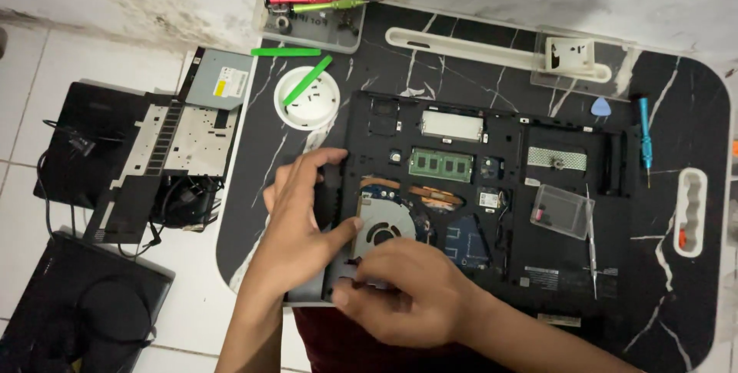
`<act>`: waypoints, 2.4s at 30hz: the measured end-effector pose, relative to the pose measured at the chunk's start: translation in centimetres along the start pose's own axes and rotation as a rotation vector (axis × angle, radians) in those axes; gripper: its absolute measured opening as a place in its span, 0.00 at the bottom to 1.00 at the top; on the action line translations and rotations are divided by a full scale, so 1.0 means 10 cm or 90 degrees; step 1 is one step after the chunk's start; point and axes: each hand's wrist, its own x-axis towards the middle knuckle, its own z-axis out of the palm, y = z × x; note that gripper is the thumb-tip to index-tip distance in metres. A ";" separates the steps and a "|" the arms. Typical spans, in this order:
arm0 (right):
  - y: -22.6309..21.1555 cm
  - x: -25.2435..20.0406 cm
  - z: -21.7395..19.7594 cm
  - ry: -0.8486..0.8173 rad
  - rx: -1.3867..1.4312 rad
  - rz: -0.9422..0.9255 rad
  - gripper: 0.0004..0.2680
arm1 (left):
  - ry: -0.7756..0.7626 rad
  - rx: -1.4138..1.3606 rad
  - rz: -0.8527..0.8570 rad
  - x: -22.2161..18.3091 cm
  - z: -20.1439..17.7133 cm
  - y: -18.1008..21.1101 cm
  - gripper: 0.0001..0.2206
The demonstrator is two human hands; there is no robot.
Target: Repairing a laptop by installing and securing the cooling fan using a screwdriver.
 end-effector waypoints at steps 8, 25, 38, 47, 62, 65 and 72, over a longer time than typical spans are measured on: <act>0.10 -0.07 -0.18 -0.111 -0.094 -0.252 0.09 | -0.008 -0.006 -0.017 0.00 -0.01 0.03 0.32; 0.13 -0.03 -0.19 -0.044 -0.030 -0.155 0.09 | 0.025 0.006 0.060 -0.02 0.01 -0.06 0.32; 0.21 0.03 -0.27 -0.096 -0.127 -0.144 0.11 | 0.025 0.001 0.072 -0.04 0.03 -0.11 0.32; 0.18 -0.06 -0.24 -0.043 -0.183 -0.010 0.11 | 0.059 -0.002 0.120 -0.17 0.01 -0.09 0.31; 0.23 -0.11 -0.24 -0.033 -0.024 -0.037 0.15 | 0.062 0.061 0.320 -0.53 0.03 -0.16 0.02; 0.25 -0.11 -0.23 -0.024 -0.017 -0.013 0.14 | 0.033 0.086 0.327 -0.51 0.00 -0.14 0.04; 0.27 -0.03 -0.30 0.070 0.151 -0.063 0.18 | 0.016 0.040 0.339 -0.48 0.02 0.01 0.04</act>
